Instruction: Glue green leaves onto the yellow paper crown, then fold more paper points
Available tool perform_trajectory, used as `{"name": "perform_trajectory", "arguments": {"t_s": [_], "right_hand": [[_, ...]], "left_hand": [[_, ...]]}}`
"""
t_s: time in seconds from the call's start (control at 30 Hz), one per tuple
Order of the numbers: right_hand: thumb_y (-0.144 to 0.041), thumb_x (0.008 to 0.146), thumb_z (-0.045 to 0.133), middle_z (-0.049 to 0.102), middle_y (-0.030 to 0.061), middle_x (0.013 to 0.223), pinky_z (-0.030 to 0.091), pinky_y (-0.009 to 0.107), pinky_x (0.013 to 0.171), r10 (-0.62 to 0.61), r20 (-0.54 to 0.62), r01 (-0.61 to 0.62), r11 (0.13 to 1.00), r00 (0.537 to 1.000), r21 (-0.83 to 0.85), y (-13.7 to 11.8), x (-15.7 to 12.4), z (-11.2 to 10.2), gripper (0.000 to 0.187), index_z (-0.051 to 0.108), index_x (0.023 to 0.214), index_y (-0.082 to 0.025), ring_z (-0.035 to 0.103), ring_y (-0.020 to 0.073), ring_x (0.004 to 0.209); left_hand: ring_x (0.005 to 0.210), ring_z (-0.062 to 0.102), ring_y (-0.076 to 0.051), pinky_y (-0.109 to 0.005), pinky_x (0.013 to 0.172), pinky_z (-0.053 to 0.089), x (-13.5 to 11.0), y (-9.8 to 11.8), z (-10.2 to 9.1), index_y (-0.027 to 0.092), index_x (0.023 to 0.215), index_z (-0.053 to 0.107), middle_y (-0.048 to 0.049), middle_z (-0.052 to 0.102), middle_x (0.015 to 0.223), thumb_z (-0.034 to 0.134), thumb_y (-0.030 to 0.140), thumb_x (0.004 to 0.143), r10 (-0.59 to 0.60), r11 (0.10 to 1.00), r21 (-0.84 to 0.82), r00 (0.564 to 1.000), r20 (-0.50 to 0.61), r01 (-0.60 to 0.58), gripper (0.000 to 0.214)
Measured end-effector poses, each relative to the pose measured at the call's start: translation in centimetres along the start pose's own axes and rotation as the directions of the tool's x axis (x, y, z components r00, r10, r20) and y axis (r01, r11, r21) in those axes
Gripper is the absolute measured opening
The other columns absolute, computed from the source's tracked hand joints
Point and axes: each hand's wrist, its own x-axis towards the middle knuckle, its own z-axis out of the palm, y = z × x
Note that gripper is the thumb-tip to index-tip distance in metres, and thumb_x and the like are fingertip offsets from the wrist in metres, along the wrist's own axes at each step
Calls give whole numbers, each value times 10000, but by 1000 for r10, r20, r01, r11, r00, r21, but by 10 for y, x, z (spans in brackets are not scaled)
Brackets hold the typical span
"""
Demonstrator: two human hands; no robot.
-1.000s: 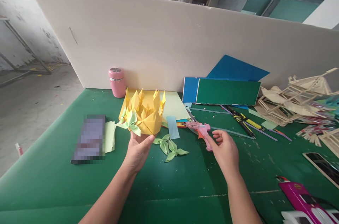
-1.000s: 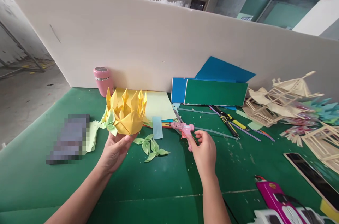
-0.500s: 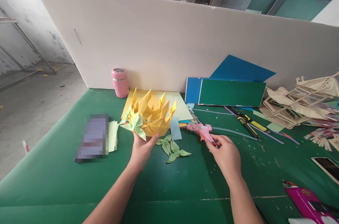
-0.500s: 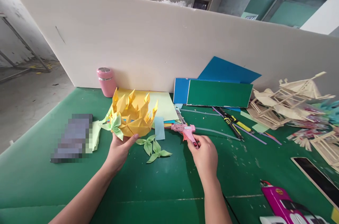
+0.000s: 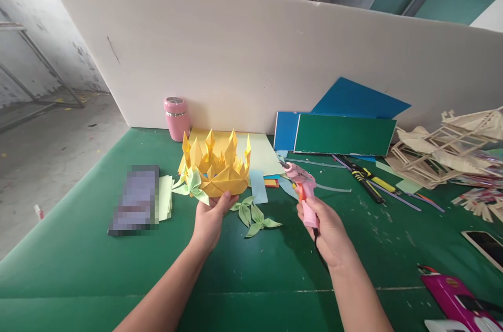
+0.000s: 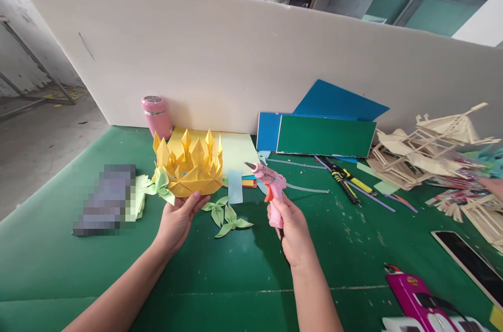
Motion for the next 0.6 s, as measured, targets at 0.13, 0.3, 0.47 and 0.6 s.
{"name": "perform_trajectory", "arguments": {"t_s": [0.13, 0.3, 0.47, 0.6], "right_hand": [[-433, 637, 727, 464, -53, 550, 327, 190, 402, 48, 222, -49, 999, 974, 2, 0, -10, 9, 360, 632, 855, -163, 414, 78, 467], [-532, 768, 628, 635, 28, 803, 416, 232, 435, -83, 355, 97, 995, 931, -20, 5, -25, 20, 378, 536, 964, -221, 541, 119, 528], [-564, 773, 628, 523, -20, 585, 390, 224, 458, -142, 325, 207, 963, 935, -175, 17, -29, 24, 447, 611, 971, -164, 451, 104, 500], [-665, 776, 537, 472, -10, 537, 375, 241, 460, -166, 408, 287, 923, 898, -256, 23, -28, 25, 583, 685, 884, -112, 413, 109, 486]], "left_hand": [[909, 698, -240, -326, 788, 591, -3, -2, 3, 146, 1117, 624, -94, 737, 985, 795, 346, 648, 0, 1000, 21, 998, 67, -1, 539], [908, 702, -243, -310, 755, 596, -3, -4, 1, 155, 1117, 617, -99, 733, 1011, 788, 386, 654, 90, 993, 75, 994, 59, -94, 544], [801, 718, -226, -318, 727, 600, -3, -4, 2, 151, 1086, 621, -77, 748, 888, 794, 436, 627, 151, 983, 99, 988, 34, -154, 567], [770, 720, -231, -336, 718, 599, -5, -3, 6, 156, 1068, 624, -71, 752, 868, 808, 453, 590, 137, 984, 107, 990, 40, -140, 593]]}}
